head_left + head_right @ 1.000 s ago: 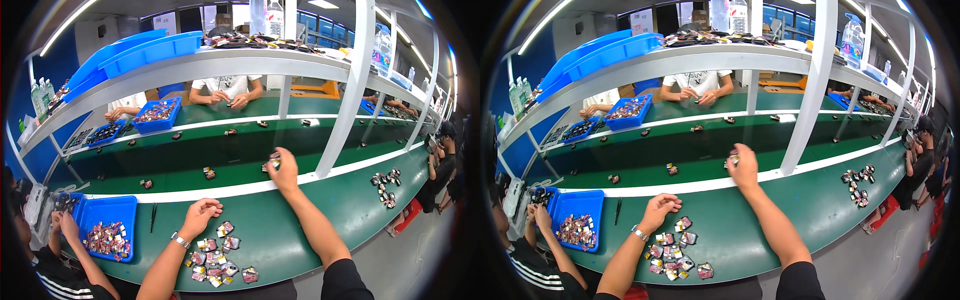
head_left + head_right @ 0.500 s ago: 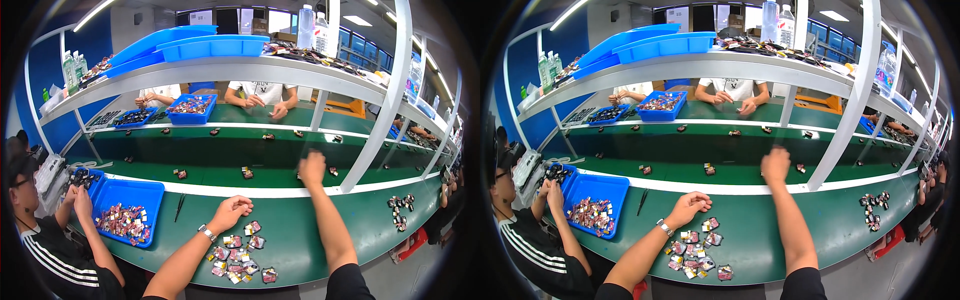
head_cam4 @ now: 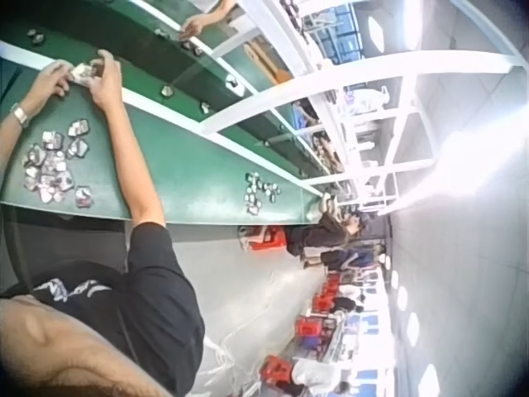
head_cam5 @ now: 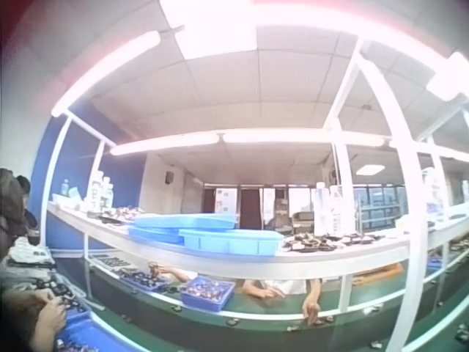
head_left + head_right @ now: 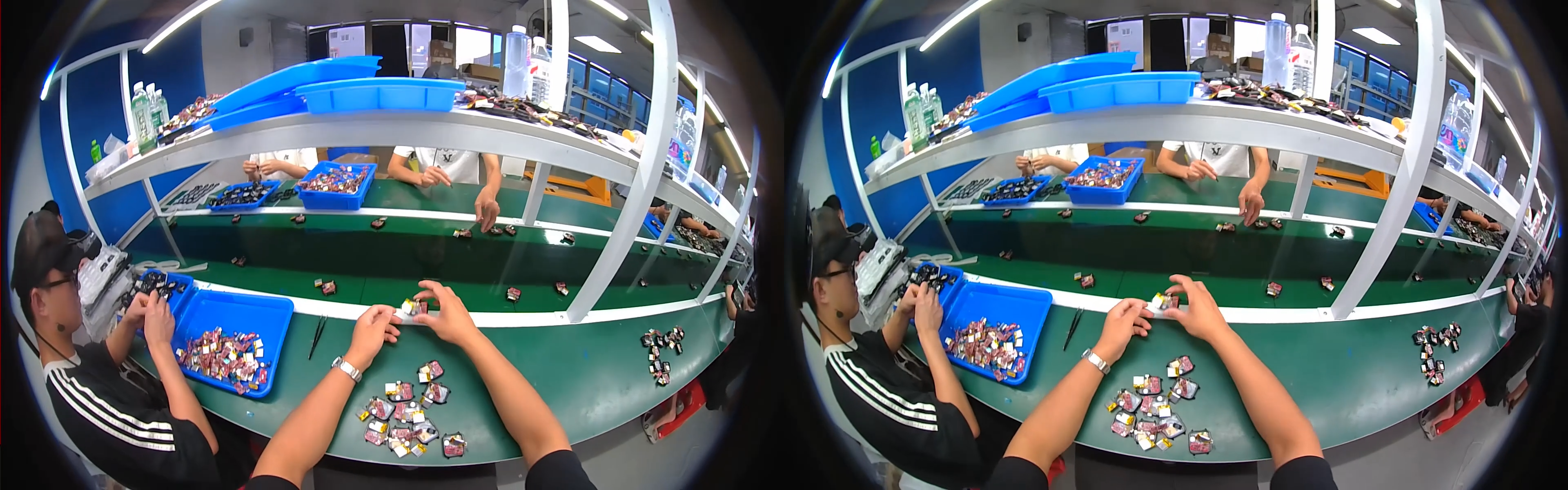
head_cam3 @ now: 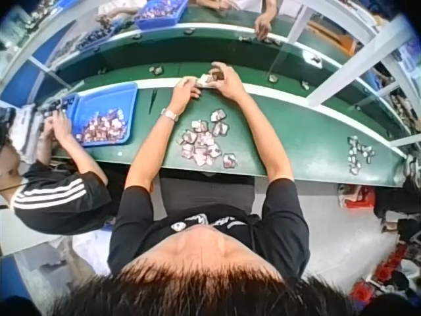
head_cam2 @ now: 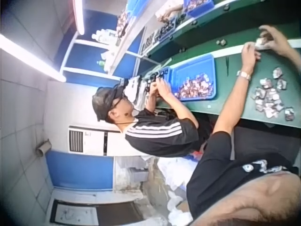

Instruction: Sorting and arranging small badges or pins on a workbench.

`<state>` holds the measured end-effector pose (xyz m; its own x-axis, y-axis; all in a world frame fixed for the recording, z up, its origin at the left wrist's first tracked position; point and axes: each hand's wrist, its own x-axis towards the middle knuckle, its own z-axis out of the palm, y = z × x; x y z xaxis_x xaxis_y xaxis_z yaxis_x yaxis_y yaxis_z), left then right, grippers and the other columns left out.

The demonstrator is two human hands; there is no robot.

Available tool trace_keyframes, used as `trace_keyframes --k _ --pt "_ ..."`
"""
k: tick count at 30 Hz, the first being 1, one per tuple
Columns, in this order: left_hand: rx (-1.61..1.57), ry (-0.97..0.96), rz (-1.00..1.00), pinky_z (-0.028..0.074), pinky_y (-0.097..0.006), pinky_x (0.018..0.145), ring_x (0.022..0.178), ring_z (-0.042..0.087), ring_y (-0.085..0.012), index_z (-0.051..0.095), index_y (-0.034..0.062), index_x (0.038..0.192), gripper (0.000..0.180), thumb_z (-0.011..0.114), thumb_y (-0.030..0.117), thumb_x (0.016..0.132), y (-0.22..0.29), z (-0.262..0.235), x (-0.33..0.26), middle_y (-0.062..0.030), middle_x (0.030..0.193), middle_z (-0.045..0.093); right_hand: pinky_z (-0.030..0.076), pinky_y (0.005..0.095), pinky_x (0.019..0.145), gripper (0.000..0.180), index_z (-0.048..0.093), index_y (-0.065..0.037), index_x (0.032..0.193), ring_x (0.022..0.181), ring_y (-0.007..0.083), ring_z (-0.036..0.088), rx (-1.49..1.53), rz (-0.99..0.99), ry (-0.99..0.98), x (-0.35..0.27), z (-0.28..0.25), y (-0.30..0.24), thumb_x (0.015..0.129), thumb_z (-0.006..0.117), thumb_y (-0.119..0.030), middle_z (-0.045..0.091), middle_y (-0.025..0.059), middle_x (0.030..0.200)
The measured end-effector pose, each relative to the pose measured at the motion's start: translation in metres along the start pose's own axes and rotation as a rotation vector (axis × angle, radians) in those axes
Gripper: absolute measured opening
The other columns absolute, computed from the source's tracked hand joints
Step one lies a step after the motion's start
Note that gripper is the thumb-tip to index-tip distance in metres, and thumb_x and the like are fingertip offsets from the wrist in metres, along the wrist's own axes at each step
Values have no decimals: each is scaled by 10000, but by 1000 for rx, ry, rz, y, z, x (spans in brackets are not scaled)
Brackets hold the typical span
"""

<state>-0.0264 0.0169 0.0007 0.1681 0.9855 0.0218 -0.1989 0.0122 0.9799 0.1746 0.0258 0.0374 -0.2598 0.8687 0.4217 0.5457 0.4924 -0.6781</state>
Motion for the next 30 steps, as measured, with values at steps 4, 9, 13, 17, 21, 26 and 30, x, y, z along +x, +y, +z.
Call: trace_keyframes --k 4,9,13,17,21,26,30 --pt "-65 -333 -151 527 -278 714 821 620 -136 564 5 1168 355 402 291 1033 9 -2 -4 -84 955 636 388 386 1048 791 406 -82 1395 1184 290 484 32 -138 -164 -41 -17 -45 700 784 -73 647 46 1199" --pt "-152 -525 -267 547 -315 781 887 633 -158 504 -16 1289 389 452 260 1019 8 1 -8 -99 1091 626 405 387 1037 686 476 -81 1350 1187 289 493 17 -111 -112 -52 -26 -39 724 758 -52 602 83 1237" --pt "-196 -508 -248 558 -339 878 988 632 -186 459 -2 1337 378 497 150 993 7 9 -11 -112 1154 595 420 393 1020 505 580 -100 1242 1191 297 496 -30 -217 -55 -55 -25 -25 760 727 -73 572 96 1240" --pt "-218 -470 -189 550 -363 940 1058 614 -209 431 17 1360 385 464 53 978 14 17 -16 -120 1211 557 436 394 993 310 661 -97 1075 1198 303 493 -128 -222 -28 -61 -20 -24 770 718 -87 530 92 1273" --pt "-174 -471 -167 547 -354 943 1090 600 -196 461 15 1304 353 437 -20 954 12 18 -17 -101 1211 561 448 398 972 154 655 -82 932 1181 296 502 -169 -221 -21 -60 -18 -22 795 710 -124 542 93 1250" --pt "-179 -502 -183 527 -333 963 1107 590 -171 471 34 1269 345 450 -47 934 11 18 -16 -82 1214 567 444 389 976 112 685 -74 899 1165 291 516 -114 -175 44 -60 -8 -16 796 698 -115 573 94 1213" --pt "-166 -543 -135 510 -324 977 1121 580 -164 463 45 1273 358 482 -46 927 10 15 -16 -78 1215 571 440 377 979 119 703 -74 905 1151 289 525 -117 -117 101 -60 -3 -21 801 683 -129 592 94 1191"
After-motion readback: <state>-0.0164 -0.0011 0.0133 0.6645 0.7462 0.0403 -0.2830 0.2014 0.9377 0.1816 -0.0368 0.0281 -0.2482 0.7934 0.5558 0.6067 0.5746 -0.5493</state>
